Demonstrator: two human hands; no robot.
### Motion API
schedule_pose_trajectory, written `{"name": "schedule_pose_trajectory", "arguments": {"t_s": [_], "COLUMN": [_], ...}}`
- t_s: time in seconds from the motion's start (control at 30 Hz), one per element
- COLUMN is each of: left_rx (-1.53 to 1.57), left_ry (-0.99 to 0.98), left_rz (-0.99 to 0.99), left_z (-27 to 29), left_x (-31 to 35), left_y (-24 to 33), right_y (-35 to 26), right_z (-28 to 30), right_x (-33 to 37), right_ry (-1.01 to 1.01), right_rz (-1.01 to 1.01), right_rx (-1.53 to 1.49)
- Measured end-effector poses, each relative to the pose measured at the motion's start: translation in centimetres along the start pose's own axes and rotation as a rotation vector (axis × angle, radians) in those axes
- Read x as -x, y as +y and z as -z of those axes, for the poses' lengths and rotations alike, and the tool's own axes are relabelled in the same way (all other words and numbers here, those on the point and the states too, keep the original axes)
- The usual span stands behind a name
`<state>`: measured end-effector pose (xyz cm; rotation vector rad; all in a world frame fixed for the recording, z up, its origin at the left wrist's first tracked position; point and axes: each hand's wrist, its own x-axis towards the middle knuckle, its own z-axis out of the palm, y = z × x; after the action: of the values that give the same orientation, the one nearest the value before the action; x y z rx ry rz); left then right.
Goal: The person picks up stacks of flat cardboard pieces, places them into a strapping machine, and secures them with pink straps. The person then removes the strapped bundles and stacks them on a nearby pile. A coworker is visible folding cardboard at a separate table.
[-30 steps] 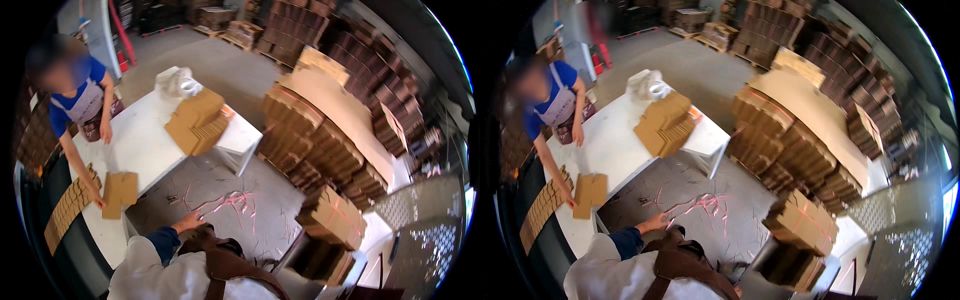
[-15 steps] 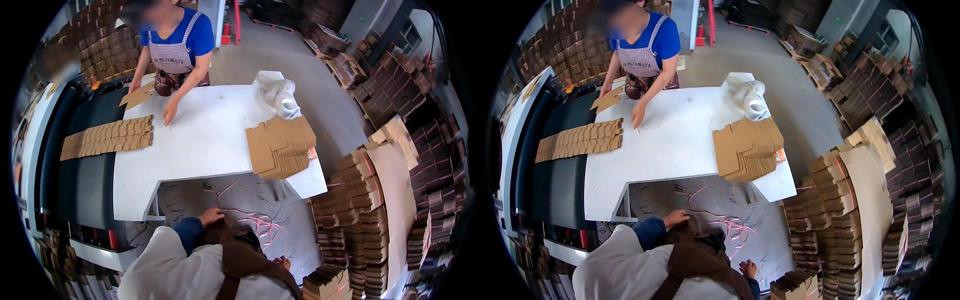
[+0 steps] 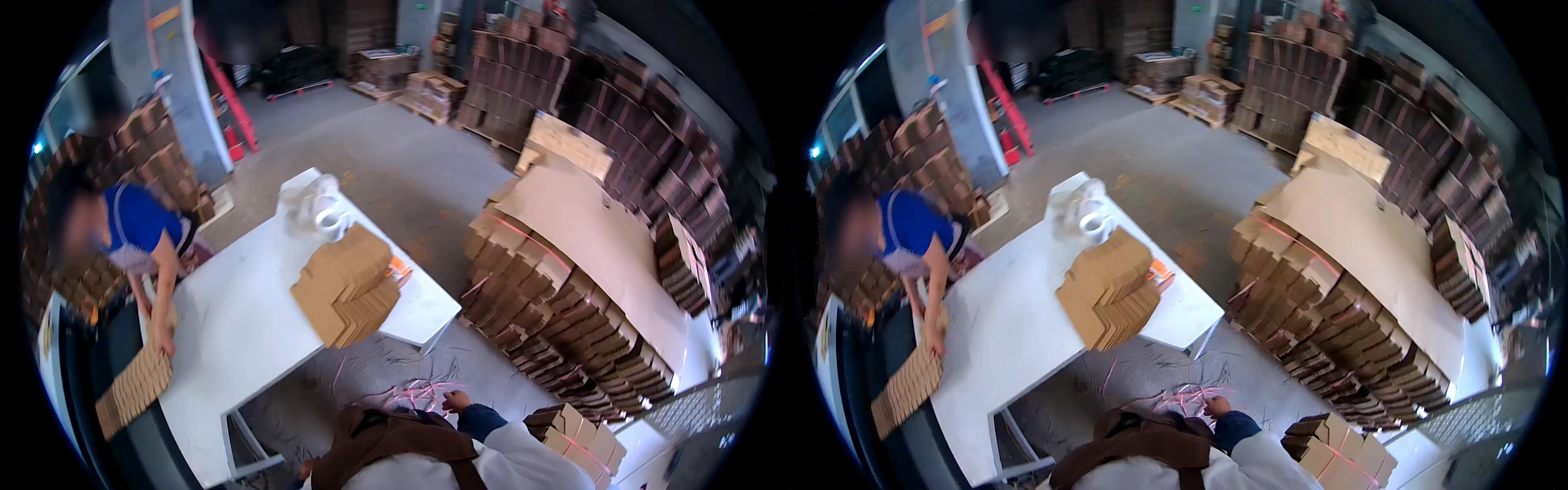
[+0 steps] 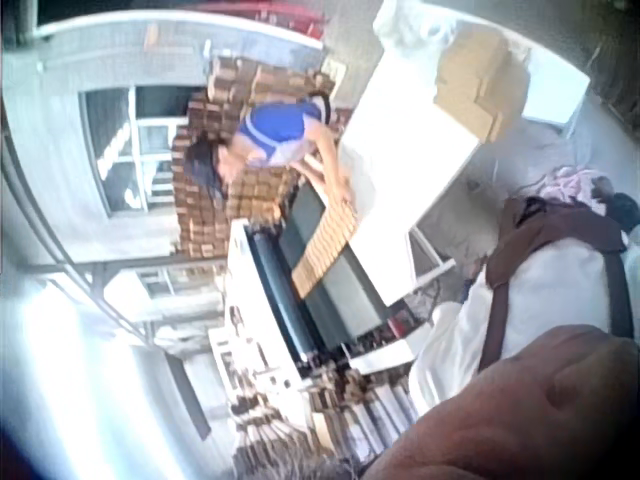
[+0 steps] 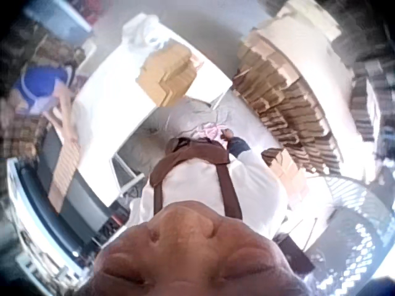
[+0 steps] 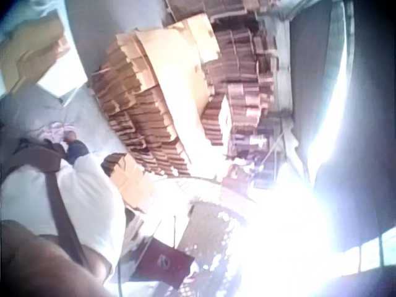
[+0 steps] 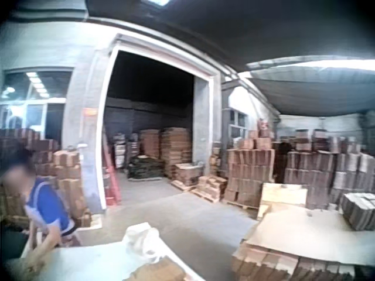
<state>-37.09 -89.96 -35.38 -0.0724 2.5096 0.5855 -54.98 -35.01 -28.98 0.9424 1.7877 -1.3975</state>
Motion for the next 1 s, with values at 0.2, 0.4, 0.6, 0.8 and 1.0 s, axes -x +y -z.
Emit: {"name": "schedule_pose_trajectory", "arguments": {"t_s": [0.2,0.4,0.6,0.8,1.0], "left_rx": [0.165,0.545,0.614,0.487,0.347], "left_ry": [0.024,0.638,0.871,0.899,0.893], "left_rz": [0.046,0.211,0.013,0.006,0.191], "left_z": [1.5,7.3,17.4,25.9,27.9], "left_x": [-4.2,-6.5,-8.6,-11.9,-13.7], "left_y": [4.9,11.1,14.6,13.1,7.8], "right_y": [0.1,1.5,-1.3,-9.7,-20.6], "right_z": [-0.4,0.2,1.3,0.4,-2.7], "right_x": [-7.3,-8.1,-4.5,-1.1,-1.5], "right_ry": [-0.002,-0.061,0.002,0.872,0.945], "right_rz": [0.296,0.400,-0.019,0.605,0.916], "right_rx": [0.591,0.463,0.017,0.331,0.529]}}
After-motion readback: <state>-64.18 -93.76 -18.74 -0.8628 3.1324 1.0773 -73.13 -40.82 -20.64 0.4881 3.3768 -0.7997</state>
